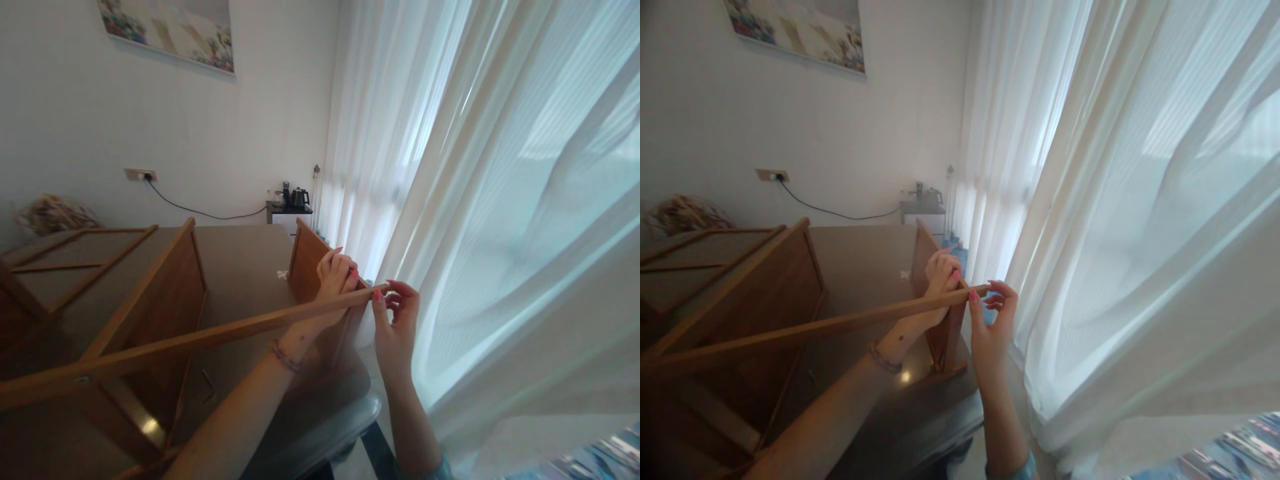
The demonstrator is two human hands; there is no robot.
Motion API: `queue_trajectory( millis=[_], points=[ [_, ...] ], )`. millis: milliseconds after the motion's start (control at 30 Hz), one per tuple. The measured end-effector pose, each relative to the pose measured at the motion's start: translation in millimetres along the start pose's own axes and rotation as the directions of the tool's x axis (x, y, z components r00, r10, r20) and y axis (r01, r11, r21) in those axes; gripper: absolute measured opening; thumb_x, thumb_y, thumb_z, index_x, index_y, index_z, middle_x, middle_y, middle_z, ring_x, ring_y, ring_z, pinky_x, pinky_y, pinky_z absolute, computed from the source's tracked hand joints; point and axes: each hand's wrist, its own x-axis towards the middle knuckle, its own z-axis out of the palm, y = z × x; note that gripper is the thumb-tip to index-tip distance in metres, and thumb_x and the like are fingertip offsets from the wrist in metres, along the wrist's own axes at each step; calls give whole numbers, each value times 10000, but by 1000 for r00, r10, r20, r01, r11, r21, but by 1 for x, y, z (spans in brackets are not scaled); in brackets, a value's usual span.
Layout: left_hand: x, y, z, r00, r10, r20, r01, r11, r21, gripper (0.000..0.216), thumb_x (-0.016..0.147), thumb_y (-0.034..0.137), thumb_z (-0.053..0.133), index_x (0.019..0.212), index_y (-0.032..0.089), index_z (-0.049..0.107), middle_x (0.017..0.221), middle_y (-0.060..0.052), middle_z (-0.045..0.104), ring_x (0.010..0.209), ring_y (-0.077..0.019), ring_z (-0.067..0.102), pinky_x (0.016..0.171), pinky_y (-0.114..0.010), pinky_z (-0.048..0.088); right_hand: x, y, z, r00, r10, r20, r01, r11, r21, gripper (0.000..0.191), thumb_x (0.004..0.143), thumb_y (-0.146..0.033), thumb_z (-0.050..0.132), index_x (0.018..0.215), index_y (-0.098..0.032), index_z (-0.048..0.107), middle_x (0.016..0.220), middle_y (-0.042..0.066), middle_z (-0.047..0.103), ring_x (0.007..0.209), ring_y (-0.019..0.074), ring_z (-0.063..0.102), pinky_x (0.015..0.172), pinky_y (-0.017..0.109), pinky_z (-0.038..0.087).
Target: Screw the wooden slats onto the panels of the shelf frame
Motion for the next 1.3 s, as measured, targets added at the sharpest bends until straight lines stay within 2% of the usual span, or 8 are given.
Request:
queue_trajectory(
  millis=[67,133,233,433,667,867,1167,1300],
  points=[
    [0,0,-1,1000,0,6,0,1000,1,220,999,329,285,902,246,464,1035,-33,548,1296,-198,352,1139,-415,251,-1,0,-4,976,-201,-87,188,972,-139,343,832,-361,692,1090,-227,509,1020,42,537,833,170,520,742,342,449],
    [0,1,0,1000,0,13,0,1000,7,215,998,312,285,906,245,468,1046,-35,557,1301,-197,358,1144,-426,242,-2,-1,-6,924,-381,-27,365,902,-233,304,840,-291,691,1075,-232,508,1020,50,543,875,187,531,739,351,459],
    [0,2,2,1000,-20,10,19,999,27,200,991,296,302,902,239,472,1048,-41,566,1306,-200,361,1132,-439,253,-4,0,-6,873,-478,101,485,825,-288,200,907,-226,593,1086,-236,504,1008,64,566,936,207,548,733,365,482],
    [4,4,0,999,-33,25,32,998,46,177,974,282,316,906,227,470,1062,-65,563,1284,-223,371,1086,-467,292,-5,7,1,874,-480,75,474,810,-345,67,949,-237,514,1012,-220,500,943,59,562,899,204,548,738,378,484],
    [5,-2,-3,999,9,51,-11,999,38,230,983,313,279,901,224,474,1026,-61,571,1202,-217,421,1061,-449,315,-4,5,2,891,-443,104,448,813,-372,61,952,-252,507,999,-214,497,931,59,571,896,204,542,763,382,464],
    [4,-1,-1,999,-35,36,34,999,19,220,973,314,283,903,220,469,1068,-77,558,1223,-230,395,1059,-479,306,-2,2,3,878,-466,111,468,784,-408,33,961,-230,483,985,-212,496,908,58,577,875,202,539,771,379,459],
    [4,1,0,999,-39,19,38,999,32,199,970,300,299,903,225,471,1038,-69,566,1230,-234,405,1068,-490,288,2,-3,-1,840,-510,184,521,666,-534,26,963,-224,466,980,-206,474,924,73,568,875,217,520,778,377,408],
    [3,0,0,999,-40,22,39,997,60,174,971,301,321,926,231,474,1031,-62,561,1251,-224,392,1067,-462,295,0,-9,-3,848,-477,231,495,557,-666,78,963,-277,472,953,-208,507,927,77,591,842,226,503,745,379,330]
  ],
)
